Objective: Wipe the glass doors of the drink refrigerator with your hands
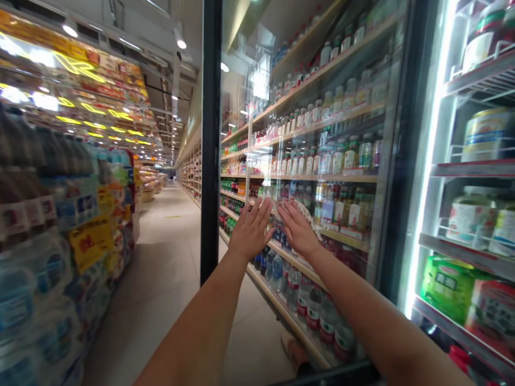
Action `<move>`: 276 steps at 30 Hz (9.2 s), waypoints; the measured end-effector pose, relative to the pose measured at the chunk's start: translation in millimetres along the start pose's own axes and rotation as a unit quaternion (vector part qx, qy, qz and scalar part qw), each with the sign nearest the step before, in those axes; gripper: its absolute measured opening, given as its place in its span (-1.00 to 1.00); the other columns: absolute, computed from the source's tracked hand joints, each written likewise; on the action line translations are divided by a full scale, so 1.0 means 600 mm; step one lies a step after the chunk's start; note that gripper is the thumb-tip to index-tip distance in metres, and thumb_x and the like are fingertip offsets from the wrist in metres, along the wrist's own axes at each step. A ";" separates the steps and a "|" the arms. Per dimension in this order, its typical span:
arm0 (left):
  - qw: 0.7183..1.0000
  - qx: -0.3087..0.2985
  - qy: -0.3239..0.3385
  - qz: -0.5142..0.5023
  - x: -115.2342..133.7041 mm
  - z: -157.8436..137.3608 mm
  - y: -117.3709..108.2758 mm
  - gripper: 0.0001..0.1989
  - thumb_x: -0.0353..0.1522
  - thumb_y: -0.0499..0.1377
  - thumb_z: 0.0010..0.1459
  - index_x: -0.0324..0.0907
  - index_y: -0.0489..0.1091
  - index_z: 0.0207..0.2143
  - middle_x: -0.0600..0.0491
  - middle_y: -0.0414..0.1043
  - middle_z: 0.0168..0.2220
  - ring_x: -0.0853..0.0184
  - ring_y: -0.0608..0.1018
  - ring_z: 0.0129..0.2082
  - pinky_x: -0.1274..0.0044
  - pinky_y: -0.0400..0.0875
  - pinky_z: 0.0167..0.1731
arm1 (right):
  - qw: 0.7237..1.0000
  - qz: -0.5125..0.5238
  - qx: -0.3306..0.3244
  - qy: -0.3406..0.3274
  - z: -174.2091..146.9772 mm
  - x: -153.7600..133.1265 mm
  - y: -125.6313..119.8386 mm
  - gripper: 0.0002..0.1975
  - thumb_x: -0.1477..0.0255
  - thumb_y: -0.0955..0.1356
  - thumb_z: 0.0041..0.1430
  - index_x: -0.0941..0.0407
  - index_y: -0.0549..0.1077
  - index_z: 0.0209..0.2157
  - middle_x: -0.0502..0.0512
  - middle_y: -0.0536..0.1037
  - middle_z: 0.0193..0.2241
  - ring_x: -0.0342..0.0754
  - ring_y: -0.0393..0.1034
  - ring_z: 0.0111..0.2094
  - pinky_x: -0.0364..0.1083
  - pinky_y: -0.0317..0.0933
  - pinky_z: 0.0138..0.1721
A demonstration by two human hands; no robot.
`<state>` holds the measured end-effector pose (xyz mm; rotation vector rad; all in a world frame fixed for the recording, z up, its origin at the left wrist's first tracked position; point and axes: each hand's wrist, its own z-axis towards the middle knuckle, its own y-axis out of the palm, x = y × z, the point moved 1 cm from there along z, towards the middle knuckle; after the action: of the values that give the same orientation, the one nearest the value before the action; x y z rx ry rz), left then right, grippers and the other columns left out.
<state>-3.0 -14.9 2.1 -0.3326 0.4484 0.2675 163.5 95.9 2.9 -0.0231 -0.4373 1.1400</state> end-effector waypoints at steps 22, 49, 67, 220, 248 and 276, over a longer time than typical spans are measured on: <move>1.000 0.010 -0.015 -0.025 0.001 0.003 -0.004 -0.27 -0.16 0.01 0.39 -0.27 -0.17 0.45 -0.06 -0.11 0.43 0.15 -0.04 0.45 0.22 -0.26 0.43 | 0.966 -0.064 0.111 0.226 -0.092 0.099 -0.064 -0.42 0.45 0.09 0.39 0.04 0.05 0.41 0.20 0.03 0.42 0.10 -0.16 0.44 0.32 -0.11 0.39; 0.999 0.001 -0.022 -0.040 0.002 0.003 -0.001 -0.24 -0.15 0.01 0.38 -0.22 -0.27 0.45 -0.06 -0.12 0.44 0.14 -0.04 0.45 0.19 -0.19 0.42 | 0.990 -0.049 0.021 0.131 -0.091 0.067 -0.056 -0.43 0.40 0.11 0.42 0.01 0.03 0.42 0.18 0.08 0.41 0.08 -0.16 0.45 0.29 -0.08 0.40; 0.999 -0.013 -0.020 -0.037 0.004 0.003 -0.005 -0.28 -0.14 -0.01 0.39 -0.29 -0.16 0.44 -0.06 -0.16 0.45 0.15 -0.11 0.46 0.20 -0.24 0.43 | 0.987 -0.049 0.069 0.138 -0.055 0.037 -0.035 -0.37 0.49 0.10 0.41 -0.01 -0.10 0.45 0.14 -0.09 0.46 0.12 -0.29 0.47 0.33 -0.12 0.40; 0.998 0.047 0.043 0.015 -0.059 0.094 -0.044 -0.46 -0.36 0.03 0.36 -0.13 0.10 0.36 0.02 -0.11 0.46 0.15 -0.13 0.47 0.17 -0.12 0.40 | 0.953 -0.229 0.040 0.195 -0.170 0.065 -0.027 -0.32 0.37 0.10 0.45 0.05 -0.34 0.46 0.24 0.08 0.41 0.10 -0.17 0.45 0.25 -0.05 0.36; 0.996 -0.001 0.090 -0.007 -0.041 0.058 -0.035 -0.37 -0.32 0.07 0.33 -0.08 0.01 0.41 0.05 -0.16 0.46 0.16 -0.21 0.47 0.14 -0.23 0.42 | 0.953 -0.216 0.040 0.207 -0.171 0.064 -0.029 -0.34 0.35 0.11 0.44 0.08 -0.26 0.46 0.24 0.07 0.41 0.08 -0.17 0.45 0.23 -0.11 0.38; 0.990 -0.026 0.134 -0.022 -0.036 0.029 -0.029 -0.33 -0.20 0.09 0.34 -0.08 -0.02 0.42 0.03 -0.14 0.46 0.13 -0.16 0.47 0.16 -0.29 0.43 | 0.952 -0.216 0.028 0.216 -0.170 0.064 -0.029 -0.34 0.33 0.09 0.45 0.05 -0.29 0.46 0.20 0.03 0.43 0.09 -0.17 0.45 0.22 -0.12 0.39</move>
<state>-9.7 -28.5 31.6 -0.4315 0.6985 0.1914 227.3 142.8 -74.1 -0.1197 -0.0107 0.6859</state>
